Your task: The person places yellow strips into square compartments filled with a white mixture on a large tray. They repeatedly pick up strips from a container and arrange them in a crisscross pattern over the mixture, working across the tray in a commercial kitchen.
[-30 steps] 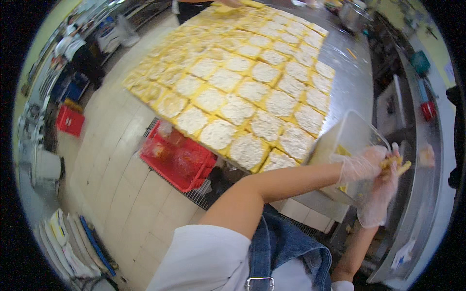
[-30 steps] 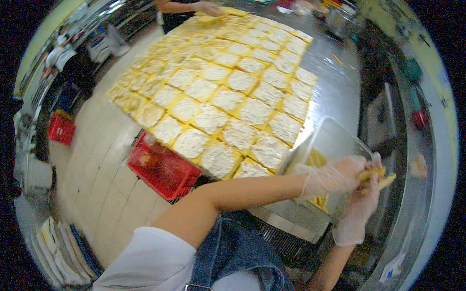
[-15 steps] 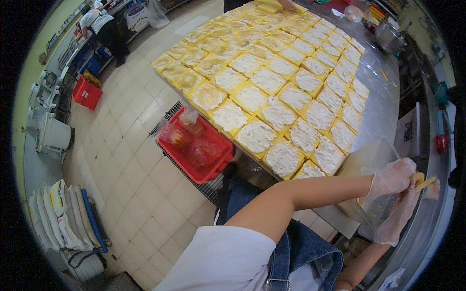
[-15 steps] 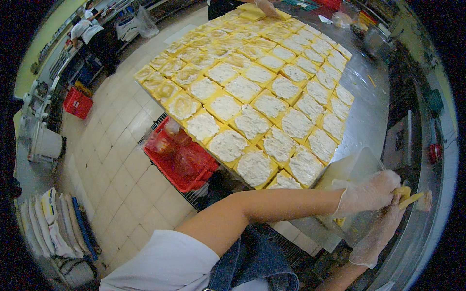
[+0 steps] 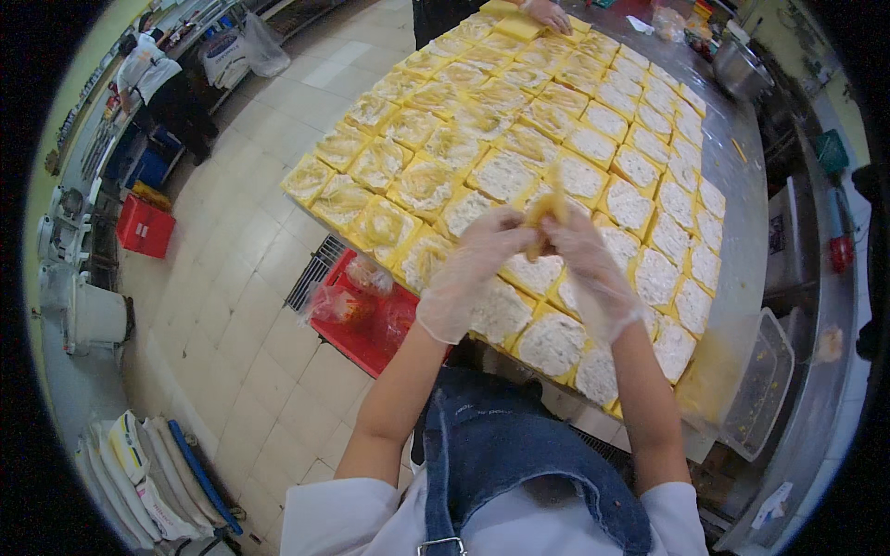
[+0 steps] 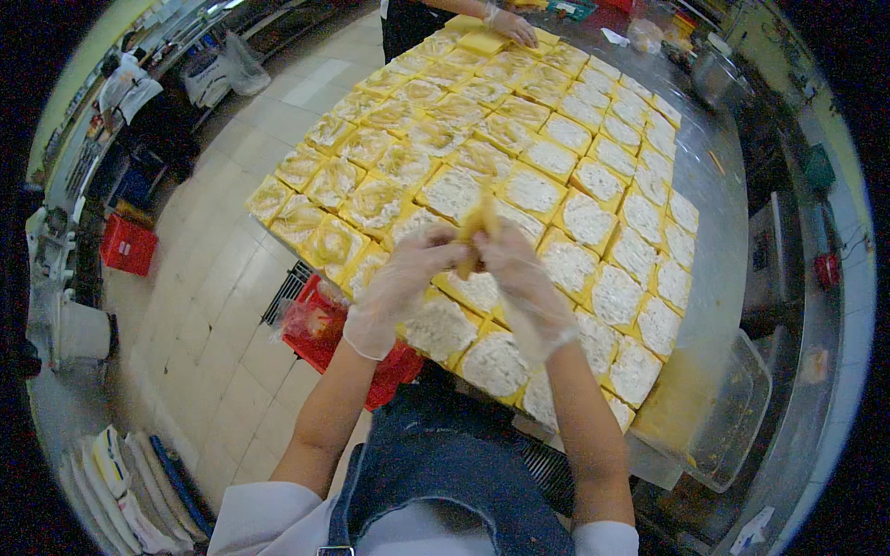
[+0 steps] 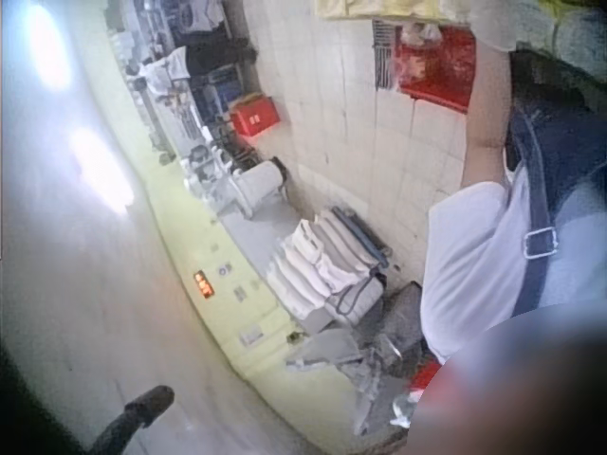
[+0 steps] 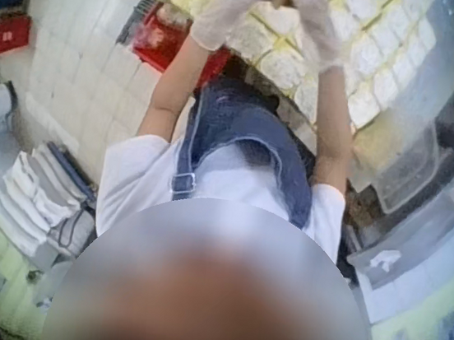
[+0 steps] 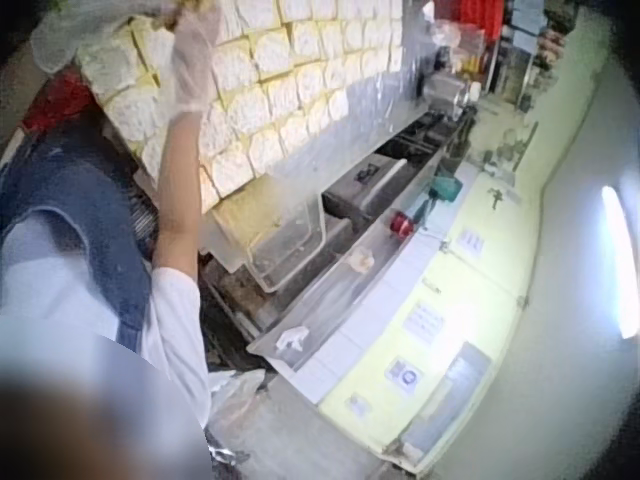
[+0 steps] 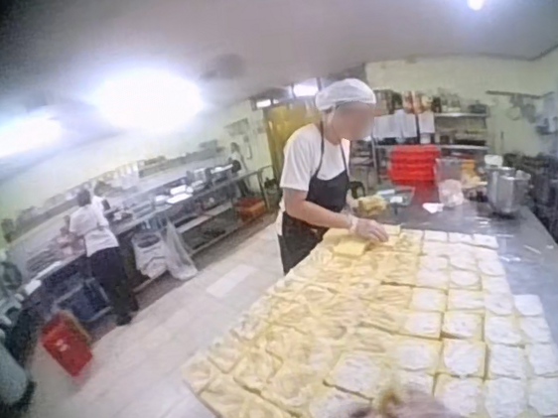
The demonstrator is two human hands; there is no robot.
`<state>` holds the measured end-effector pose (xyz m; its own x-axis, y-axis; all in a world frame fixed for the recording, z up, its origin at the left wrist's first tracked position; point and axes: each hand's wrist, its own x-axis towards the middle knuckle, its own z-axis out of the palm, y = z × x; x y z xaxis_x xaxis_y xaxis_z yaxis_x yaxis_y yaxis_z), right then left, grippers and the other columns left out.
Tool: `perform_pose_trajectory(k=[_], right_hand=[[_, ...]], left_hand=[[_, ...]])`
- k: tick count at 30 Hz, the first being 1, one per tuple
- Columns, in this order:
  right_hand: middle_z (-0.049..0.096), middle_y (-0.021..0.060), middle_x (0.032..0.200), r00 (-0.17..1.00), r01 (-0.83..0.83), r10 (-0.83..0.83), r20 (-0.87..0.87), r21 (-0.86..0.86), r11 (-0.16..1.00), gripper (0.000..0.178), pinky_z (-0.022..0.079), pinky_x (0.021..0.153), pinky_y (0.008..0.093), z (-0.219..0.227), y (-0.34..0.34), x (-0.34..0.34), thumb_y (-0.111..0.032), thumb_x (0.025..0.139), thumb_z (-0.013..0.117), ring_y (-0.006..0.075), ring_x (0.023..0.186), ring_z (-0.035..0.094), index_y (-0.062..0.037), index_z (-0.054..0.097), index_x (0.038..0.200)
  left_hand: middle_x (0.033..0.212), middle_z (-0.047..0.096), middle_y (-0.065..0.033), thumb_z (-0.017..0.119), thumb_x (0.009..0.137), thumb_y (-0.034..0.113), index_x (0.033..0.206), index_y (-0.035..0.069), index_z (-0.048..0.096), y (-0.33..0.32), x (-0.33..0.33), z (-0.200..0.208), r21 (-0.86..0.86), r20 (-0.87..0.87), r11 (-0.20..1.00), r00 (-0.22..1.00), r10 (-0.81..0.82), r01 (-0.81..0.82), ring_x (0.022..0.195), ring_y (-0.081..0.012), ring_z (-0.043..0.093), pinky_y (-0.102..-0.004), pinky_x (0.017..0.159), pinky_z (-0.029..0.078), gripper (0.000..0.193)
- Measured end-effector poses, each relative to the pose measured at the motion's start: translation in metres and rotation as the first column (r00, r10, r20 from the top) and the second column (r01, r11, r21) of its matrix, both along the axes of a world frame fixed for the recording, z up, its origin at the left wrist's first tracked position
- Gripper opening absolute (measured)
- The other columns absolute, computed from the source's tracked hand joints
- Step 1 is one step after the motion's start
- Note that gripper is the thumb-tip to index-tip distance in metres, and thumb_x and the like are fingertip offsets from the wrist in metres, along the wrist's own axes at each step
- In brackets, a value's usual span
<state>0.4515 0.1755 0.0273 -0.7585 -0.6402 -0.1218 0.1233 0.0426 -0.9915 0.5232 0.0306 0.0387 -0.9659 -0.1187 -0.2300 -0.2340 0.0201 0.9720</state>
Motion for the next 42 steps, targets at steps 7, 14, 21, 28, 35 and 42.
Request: perform_pose_trajectory(k=[7, 14, 21, 28, 35, 42], right_hand=[[0.057, 0.0114, 0.079, 0.976, -0.038, 0.128, -0.178, 0.435, 0.899, 0.030, 0.044, 0.062, 0.0326, -0.035, -0.069, -0.027, -0.028, 0.088, 0.053, 0.0185, 0.071, 0.055, 0.0009, 0.051, 0.095], [0.055, 0.0099, 0.081, 0.987, -0.040, 0.121, -0.108, 0.564, 0.825, 0.029, 0.041, 0.065, 0.0334, -0.017, -0.085, -0.030, -0.027, 0.088, 0.053, 0.0186, 0.072, 0.052, -0.0010, 0.049, 0.101], [0.053, 0.0015, 0.086, 0.975, 0.014, -0.059, 0.216, 0.206, 0.979, 0.029, 0.042, 0.068, 0.0273, -0.008, -0.071, -0.015, -0.026, 0.087, 0.057, 0.0123, 0.076, 0.051, -0.0059, 0.048, 0.106], [0.057, 0.0044, 0.081, 0.938, 0.082, -0.093, 0.333, 0.047, 0.996, 0.027, 0.044, 0.065, 0.0248, -0.016, -0.058, -0.023, -0.026, 0.087, 0.055, 0.0134, 0.073, 0.054, -0.0043, 0.049, 0.103], [0.055, 0.0048, 0.077, 0.930, 0.111, -0.117, 0.348, 0.037, 0.993, 0.027, 0.043, 0.061, 0.0246, -0.008, -0.052, -0.020, -0.026, 0.088, 0.055, 0.0132, 0.069, 0.053, -0.0047, 0.049, 0.103], [0.055, 0.0053, 0.077, 0.915, 0.177, -0.203, 0.348, 0.106, 0.979, 0.028, 0.043, 0.061, 0.0253, -0.002, -0.038, -0.009, -0.024, 0.088, 0.055, 0.0139, 0.069, 0.054, -0.0036, 0.048, 0.105]], left_hand=[[0.088, 0.061, -0.0064, 0.063, 0.081, 0.011, 0.097, -0.001, 0.057, -0.051, 0.005, -0.058, 0.284, 0.069, 0.905, 0.948, 0.311, -0.317, 0.078, -0.0145, 0.057, -0.0278, 0.071, 0.045, 0.021], [0.083, 0.058, -0.0154, 0.060, 0.080, 0.013, 0.093, -0.001, 0.053, -0.040, 0.003, -0.064, -0.120, -0.048, 0.899, 0.907, 0.418, -0.421, 0.077, -0.0265, 0.057, -0.0356, 0.070, 0.045, 0.020], [0.093, 0.060, -0.0161, 0.058, 0.081, 0.009, 0.100, 0.002, 0.057, -0.040, -0.002, -0.056, -0.269, -0.380, 0.900, 0.896, 0.228, -0.343, 0.087, -0.0271, 0.059, -0.0345, 0.075, 0.047, 0.020], [0.093, 0.060, -0.0122, 0.058, 0.076, 0.014, 0.091, 0.007, 0.063, -0.132, 0.006, -0.055, -0.836, -0.231, 0.533, 0.965, -0.124, -0.132, 0.088, -0.0285, 0.058, -0.0382, 0.075, 0.047, 0.018], [0.087, 0.055, -0.0087, 0.060, 0.071, 0.014, 0.084, 0.007, 0.060, -0.133, -0.005, -0.061, -0.995, -0.028, 0.096, 0.944, -0.328, 0.004, 0.082, -0.0277, 0.055, -0.0355, 0.067, 0.047, 0.015], [0.086, 0.055, -0.0087, 0.058, 0.075, 0.015, 0.083, 0.009, 0.057, -0.126, 0.003, -0.063, -0.948, -0.303, 0.200, 0.892, -0.335, -0.247, 0.082, -0.0245, 0.055, -0.0351, 0.062, 0.047, 0.010]])
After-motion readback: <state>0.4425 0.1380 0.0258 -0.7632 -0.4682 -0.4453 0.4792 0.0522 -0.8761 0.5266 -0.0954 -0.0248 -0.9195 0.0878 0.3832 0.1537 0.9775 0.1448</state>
